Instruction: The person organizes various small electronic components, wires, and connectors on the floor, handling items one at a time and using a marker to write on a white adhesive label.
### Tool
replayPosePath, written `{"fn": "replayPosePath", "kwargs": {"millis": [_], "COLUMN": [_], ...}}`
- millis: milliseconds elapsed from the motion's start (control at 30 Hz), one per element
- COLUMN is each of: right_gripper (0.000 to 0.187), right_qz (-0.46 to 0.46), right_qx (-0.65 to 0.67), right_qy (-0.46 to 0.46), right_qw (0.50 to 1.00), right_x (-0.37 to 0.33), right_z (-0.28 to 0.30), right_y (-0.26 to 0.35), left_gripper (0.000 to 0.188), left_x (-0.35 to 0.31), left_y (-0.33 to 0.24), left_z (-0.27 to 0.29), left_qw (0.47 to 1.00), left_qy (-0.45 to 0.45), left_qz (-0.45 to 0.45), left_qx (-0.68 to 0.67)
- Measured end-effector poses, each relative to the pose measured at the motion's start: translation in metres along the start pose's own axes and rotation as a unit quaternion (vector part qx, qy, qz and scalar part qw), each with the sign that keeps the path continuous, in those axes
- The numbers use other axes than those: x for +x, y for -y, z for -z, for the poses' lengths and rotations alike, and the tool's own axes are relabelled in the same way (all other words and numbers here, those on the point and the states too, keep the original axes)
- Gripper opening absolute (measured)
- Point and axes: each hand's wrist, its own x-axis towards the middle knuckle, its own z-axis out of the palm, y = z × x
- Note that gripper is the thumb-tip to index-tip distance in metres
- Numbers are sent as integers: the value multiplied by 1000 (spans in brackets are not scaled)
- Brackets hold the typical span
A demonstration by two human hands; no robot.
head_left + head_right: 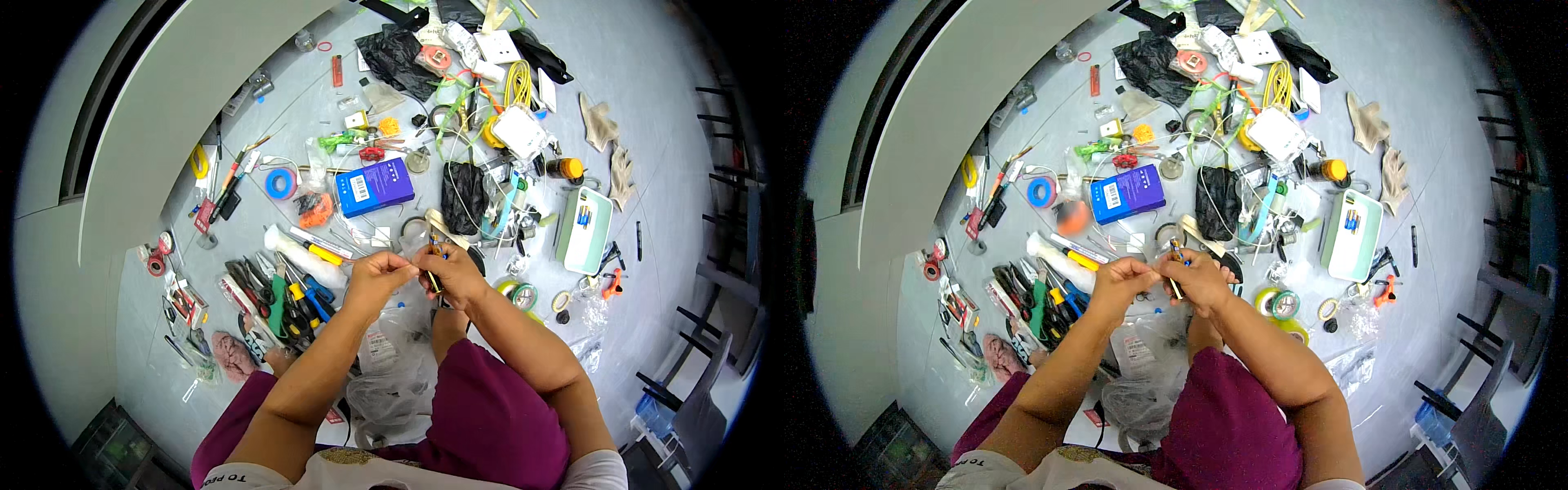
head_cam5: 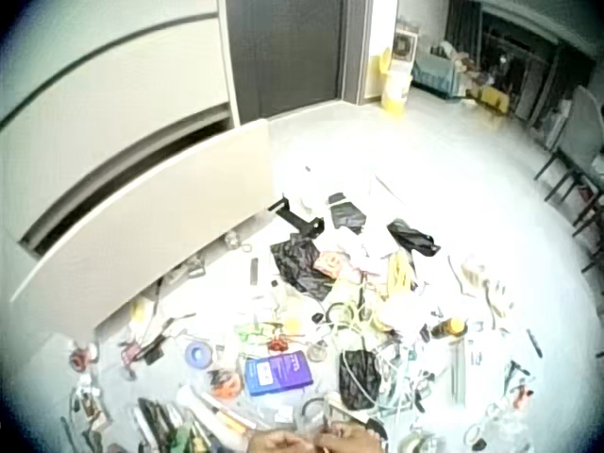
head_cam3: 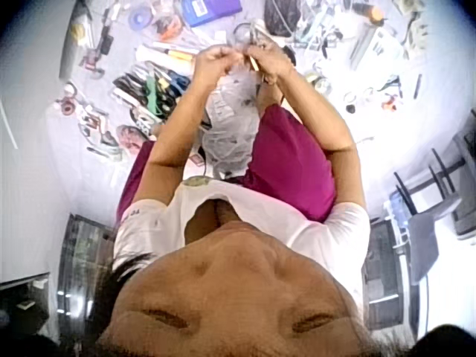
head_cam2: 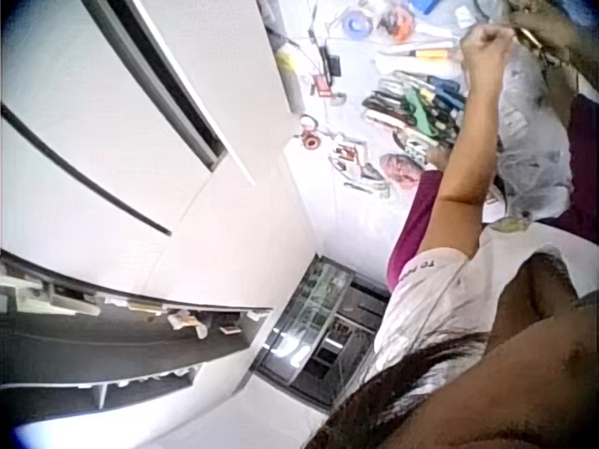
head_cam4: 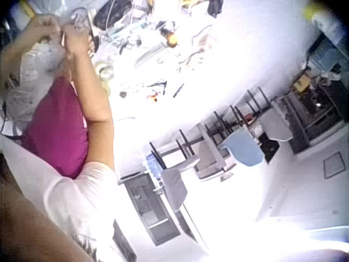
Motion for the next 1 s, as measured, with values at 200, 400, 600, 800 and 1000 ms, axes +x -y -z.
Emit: {"fn": "replayPosePath", "kwargs": {"millis": [200, 400, 600, 800, 1000], "right_gripper": [19, 16, 15, 19, 27], "right_qz": [15, 53, 54, 4, -71], "right_qx": [-49, 17, 3, -25, -45], "right_qy": [14, -55, -55, 18, -2], "right_qw": [999, 997, 997, 1000, 996], "right_x": [-2, -4, -8, -30, -35], "right_z": [8, 6, 10, 2, -7], "right_y": [4, 2, 4, 24, 30], "left_gripper": [8, 6, 5, 6, 9], "left_x": [0, 3, 4, 6, 7], "left_y": [-3, -3, -13, -17, -10], "left_z": [-5, -16, -21, -21, -30], "left_qw": [987, 954, 961, 846, 863], "left_qy": [28, -126, -149, -209, -216], "left_qz": [58, -188, -148, -340, -338], "left_qx": [-150, 199, 178, 354, 306]}}
